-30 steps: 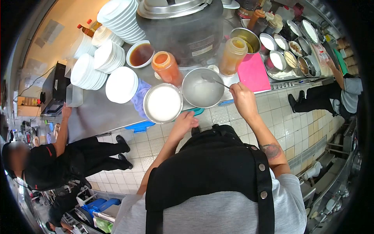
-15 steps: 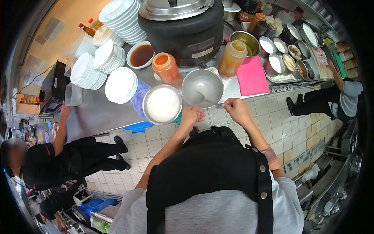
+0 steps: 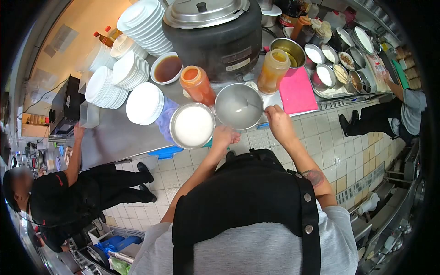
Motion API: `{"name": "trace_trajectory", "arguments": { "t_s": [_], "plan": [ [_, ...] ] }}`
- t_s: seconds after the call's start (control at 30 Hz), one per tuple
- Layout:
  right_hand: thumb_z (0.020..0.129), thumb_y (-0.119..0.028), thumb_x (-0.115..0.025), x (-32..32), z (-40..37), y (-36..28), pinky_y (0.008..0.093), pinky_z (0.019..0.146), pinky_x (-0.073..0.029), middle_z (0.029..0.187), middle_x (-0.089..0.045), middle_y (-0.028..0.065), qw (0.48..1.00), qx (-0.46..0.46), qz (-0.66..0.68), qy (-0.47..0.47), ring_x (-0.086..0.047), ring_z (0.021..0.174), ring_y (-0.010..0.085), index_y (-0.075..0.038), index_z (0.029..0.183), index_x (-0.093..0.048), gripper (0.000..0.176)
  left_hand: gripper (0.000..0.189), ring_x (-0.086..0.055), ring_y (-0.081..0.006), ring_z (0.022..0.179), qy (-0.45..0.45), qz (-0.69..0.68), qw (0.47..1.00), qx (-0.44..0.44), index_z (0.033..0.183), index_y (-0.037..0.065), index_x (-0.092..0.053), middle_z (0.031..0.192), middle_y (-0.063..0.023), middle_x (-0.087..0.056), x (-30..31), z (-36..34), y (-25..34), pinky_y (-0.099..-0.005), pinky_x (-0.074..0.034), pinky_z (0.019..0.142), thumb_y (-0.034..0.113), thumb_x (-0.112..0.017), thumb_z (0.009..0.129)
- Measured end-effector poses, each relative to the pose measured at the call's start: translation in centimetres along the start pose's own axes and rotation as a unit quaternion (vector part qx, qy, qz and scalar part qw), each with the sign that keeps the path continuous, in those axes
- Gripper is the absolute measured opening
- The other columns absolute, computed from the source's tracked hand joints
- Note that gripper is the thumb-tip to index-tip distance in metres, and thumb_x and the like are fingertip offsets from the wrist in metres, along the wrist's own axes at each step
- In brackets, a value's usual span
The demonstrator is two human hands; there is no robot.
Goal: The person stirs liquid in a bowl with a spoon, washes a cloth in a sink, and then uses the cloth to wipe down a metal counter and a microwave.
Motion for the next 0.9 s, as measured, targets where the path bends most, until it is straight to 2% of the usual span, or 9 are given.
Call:
{"name": "trace_trajectory", "arguments": {
  "t_s": [0.1, 0.2, 0.3, 0.4, 0.5, 0.6, 0.7, 0.8, 0.9],
  "plan": [
    [0.08, -0.005, -0.06, -1.4, -1.0, 0.8, 0.0404, 0.063, -0.048, 0.075, -0.062, 0.0191, 0.99, -0.033, 0.13, -0.048, -0.062, 0.07, 0.0348, 0.003, 0.079, -0.06, 0.007, 0.024, -0.061, -0.0222, 0.06, 0.008, -0.011, 1.0, 0.01, 0.099, -0.006, -0.048, 0.081, -0.0196, -0.063, -0.1, -0.1, 0.3, -0.0294, -0.05, 0.053, 0.017, -0.042, 0.096],
    [0.08, -0.005, -0.061, -1.8, -2.2, 1.3, 0.0376, 0.063, -0.048, 0.074, -0.064, 0.0205, 0.958, -0.15, 0.219, -0.11, -0.063, 0.068, 0.032, 0.004, 0.08, -0.062, 0.009, 0.023, -0.061, -0.0222, 0.061, 0.015, 0.002, 1.0, 0.012, 0.1, -0.006, -0.047, 0.08, -0.0192, -0.063, -0.4, -0.3, 0.7, -0.0299, -0.051, 0.053, 0.016, -0.041, 0.096],
    [0.081, -0.006, -0.062, -2.4, -3.0, 2.3, 0.0364, 0.062, -0.047, 0.074, -0.063, 0.0208, 0.92, -0.209, 0.296, -0.149, -0.063, 0.067, 0.0293, 0.004, 0.083, -0.064, 0.011, 0.022, -0.061, -0.0222, 0.061, 0.017, -0.002, 1.0, 0.005, 0.099, -0.005, -0.047, 0.079, -0.0191, -0.064, -0.4, -0.5, 0.7, -0.03, -0.051, 0.053, 0.015, -0.041, 0.096],
    [0.081, -0.005, -0.061, -0.4, -2.7, 1.6, 0.0365, 0.063, -0.047, 0.075, -0.062, 0.0202, 0.939, -0.199, 0.262, -0.099, -0.062, 0.069, 0.0315, 0.004, 0.082, -0.062, 0.009, 0.02, -0.061, -0.0221, 0.061, 0.013, 0.006, 1.0, 0.002, 0.098, -0.005, -0.047, 0.079, -0.019, -0.064, -0.3, -0.5, 0.8, -0.0297, -0.051, 0.053, 0.014, -0.042, 0.096],
    [0.081, -0.004, -0.059, 2.5, -1.7, -0.4, 0.0382, 0.064, -0.047, 0.078, -0.06, 0.0187, 0.992, -0.025, 0.115, 0.036, -0.06, 0.072, 0.0335, 0.002, 0.084, -0.059, 0.006, 0.021, -0.061, -0.0216, 0.061, 0.013, 0.003, 1.0, 0.001, 0.096, -0.005, -0.047, 0.079, -0.0188, -0.064, -0.3, -0.5, 0.8, -0.0295, -0.051, 0.053, 0.015, -0.043, 0.095],
    [0.081, -0.002, -0.059, 2.5, -1.6, -0.2, 0.0422, 0.062, -0.046, 0.08, -0.057, 0.0189, 0.998, -0.017, 0.026, 0.051, -0.058, 0.074, 0.0378, 0.001, 0.084, -0.057, 0.005, 0.022, -0.061, -0.0213, 0.061, 0.017, 0.001, 1.0, -0.007, 0.098, -0.006, -0.047, 0.079, -0.0186, -0.064, -0.6, -0.8, 0.9, -0.0297, -0.051, 0.054, 0.016, -0.043, 0.094],
    [0.082, -0.002, -0.058, 2.4, -1.7, -0.1, 0.0445, 0.062, -0.046, 0.08, -0.056, 0.0192, 1.0, -0.007, -0.018, 0.024, -0.058, 0.074, 0.0384, 0.001, 0.085, -0.055, 0.005, 0.024, -0.061, -0.0215, 0.062, 0.022, -0.021, 1.0, -0.004, 0.099, -0.007, -0.048, 0.081, -0.0189, -0.064, -0.6, -0.8, 0.9, -0.0301, -0.051, 0.055, 0.015, -0.043, 0.094],
    [0.081, 0.001, -0.053, 0.7, -2.6, 0.0, 0.0471, 0.062, -0.048, 0.079, -0.057, 0.0221, 0.998, -0.054, -0.005, -0.021, -0.059, 0.072, 0.0414, 0.003, 0.083, -0.052, 0.002, 0.025, -0.061, -0.0218, 0.062, 0.022, -0.015, 1.0, 0.002, 0.101, -0.008, -0.048, 0.081, -0.019, -0.064, -0.6, -0.4, 0.6, -0.0302, -0.051, 0.055, 0.015, -0.042, 0.093],
    [0.081, 0.0, -0.054, -0.3, -3.2, -0.7, 0.048, 0.061, -0.048, 0.076, -0.061, 0.0244, 0.994, -0.077, 0.068, -0.048, -0.061, 0.07, 0.0419, 0.004, 0.081, -0.053, 0.004, 0.025, -0.061, -0.0218, 0.063, 0.024, -0.024, 0.999, 0.004, 0.101, -0.008, -0.049, 0.082, -0.02, -0.064, -0.7, -0.4, 0.7, -0.0293, -0.051, 0.056, 0.014, -0.044, 0.093]
  ]
}}
Point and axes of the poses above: each hand's wrist, its own z-axis towards the middle knuckle, its own x-axis out of the back of the hand, y = z × x, the point moved 5 cm from there along z, towards the middle knuckle
